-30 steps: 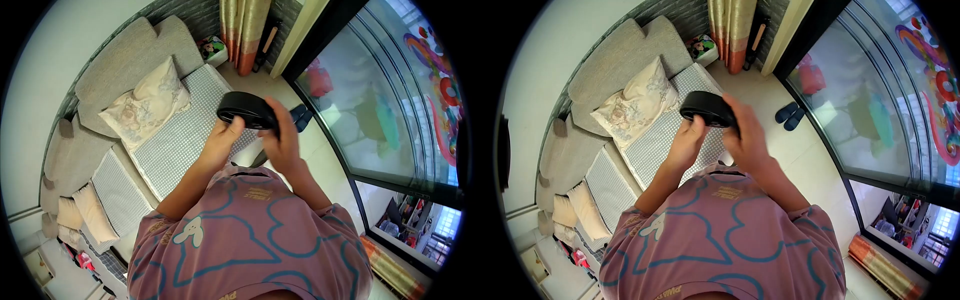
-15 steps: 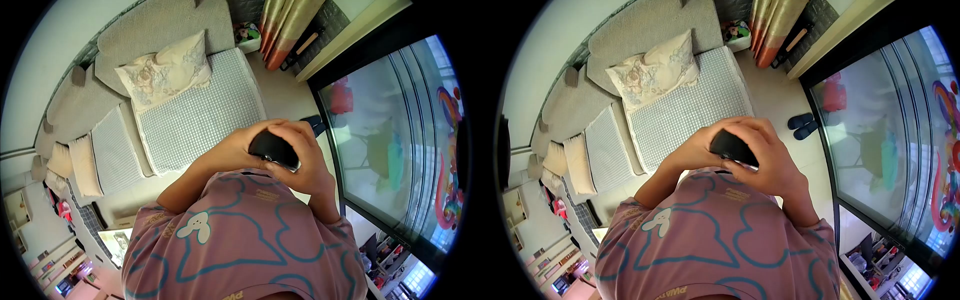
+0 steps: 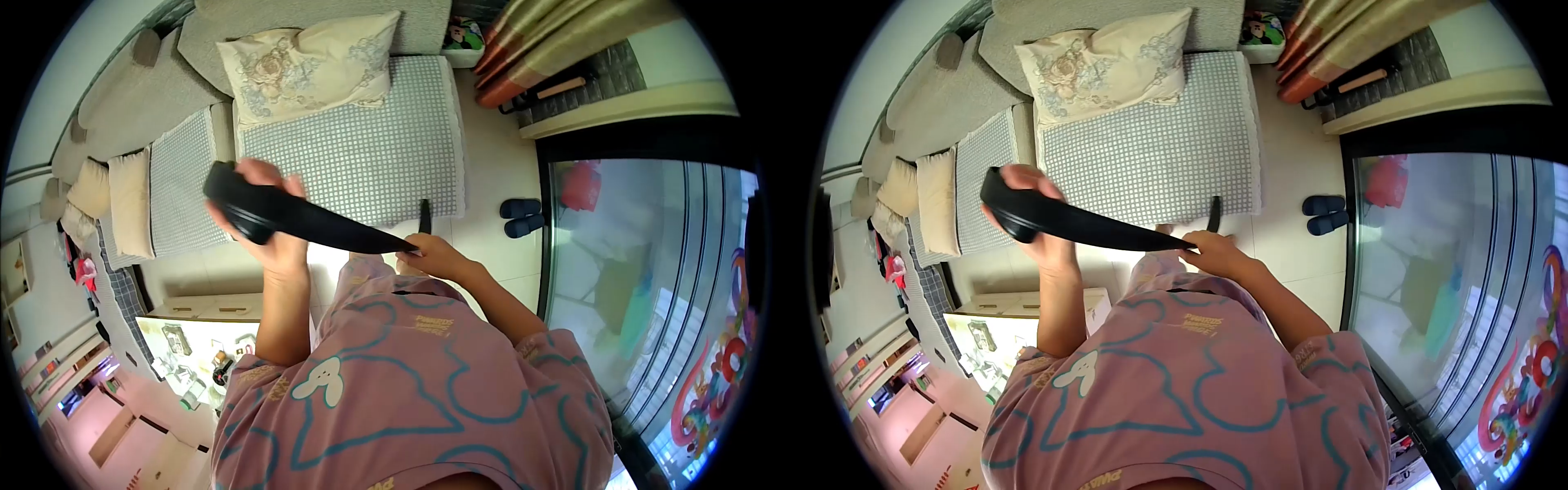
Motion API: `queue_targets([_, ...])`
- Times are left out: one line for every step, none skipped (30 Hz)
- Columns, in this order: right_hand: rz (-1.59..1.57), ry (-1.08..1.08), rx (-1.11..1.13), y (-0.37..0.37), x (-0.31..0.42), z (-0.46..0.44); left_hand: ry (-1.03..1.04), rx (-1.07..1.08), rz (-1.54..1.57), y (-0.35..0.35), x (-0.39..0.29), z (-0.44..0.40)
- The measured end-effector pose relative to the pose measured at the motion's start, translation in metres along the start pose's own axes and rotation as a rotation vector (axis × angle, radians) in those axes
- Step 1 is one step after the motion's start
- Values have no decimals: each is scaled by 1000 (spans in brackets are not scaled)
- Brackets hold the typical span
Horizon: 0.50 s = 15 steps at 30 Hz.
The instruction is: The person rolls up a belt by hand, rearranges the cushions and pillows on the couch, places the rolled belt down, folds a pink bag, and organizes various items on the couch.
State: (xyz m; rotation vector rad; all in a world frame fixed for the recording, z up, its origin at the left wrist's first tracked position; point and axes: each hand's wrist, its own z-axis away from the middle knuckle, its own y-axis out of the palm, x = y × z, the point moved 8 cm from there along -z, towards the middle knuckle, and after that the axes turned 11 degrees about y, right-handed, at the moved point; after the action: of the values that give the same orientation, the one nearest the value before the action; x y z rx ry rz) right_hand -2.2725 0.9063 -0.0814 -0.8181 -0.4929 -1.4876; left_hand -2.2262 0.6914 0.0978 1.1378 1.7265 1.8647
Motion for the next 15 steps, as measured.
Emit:
queue_targets([53,120,24,7,-7,-15,43,-55,58,8,-14,-12])
queue_targets([66,121,28,9,-2,-25,54,-50,65,10,-30,-22])
queue_targets([-23,142,-59,4,4,-33,116,-24,0,12,-57,-34])
queue_targets([-112,161,-146,-3,11,-42,180,1,-66,16,-83,-44])
queue_targets([-120,187,-236,-12,31,-46,203,-12,-120,16,-105,-50])
queue_targets([-110,189,-226,-12,39,-55,217,-13,-118,13,-132,-53])
queue_targets([-177,132,-296,-21,50,-64,159,-50,-393,0,-157,-53])
queue_targets([-244,71,-364,-29,62,-73,99,-90,-668,-15,-180,-52])
queue_targets([-330,77,-355,-35,80,-77,47,-131,-974,-24,-194,-52])
queue_targets([-320,77,-345,-39,96,-85,-122,-80,-1196,-32,-195,-56])
queue_targets([-217,63,-374,-45,112,-94,-250,-109,-1281,-42,-191,-57])
queue_targets([-114,47,-405,-50,125,-104,-351,-163,-1289,-59,-188,-55])
queue_targets([-157,34,-387,-50,128,-120,-439,-232,-1251,-77,-183,-50])
queue_targets([-148,37,-375,-45,127,-140,-518,-263,-1160,-93,-173,-47])
queue_targets([-368,-41,-380,-43,128,-158,-553,-311,-1109,-113,-166,-44])
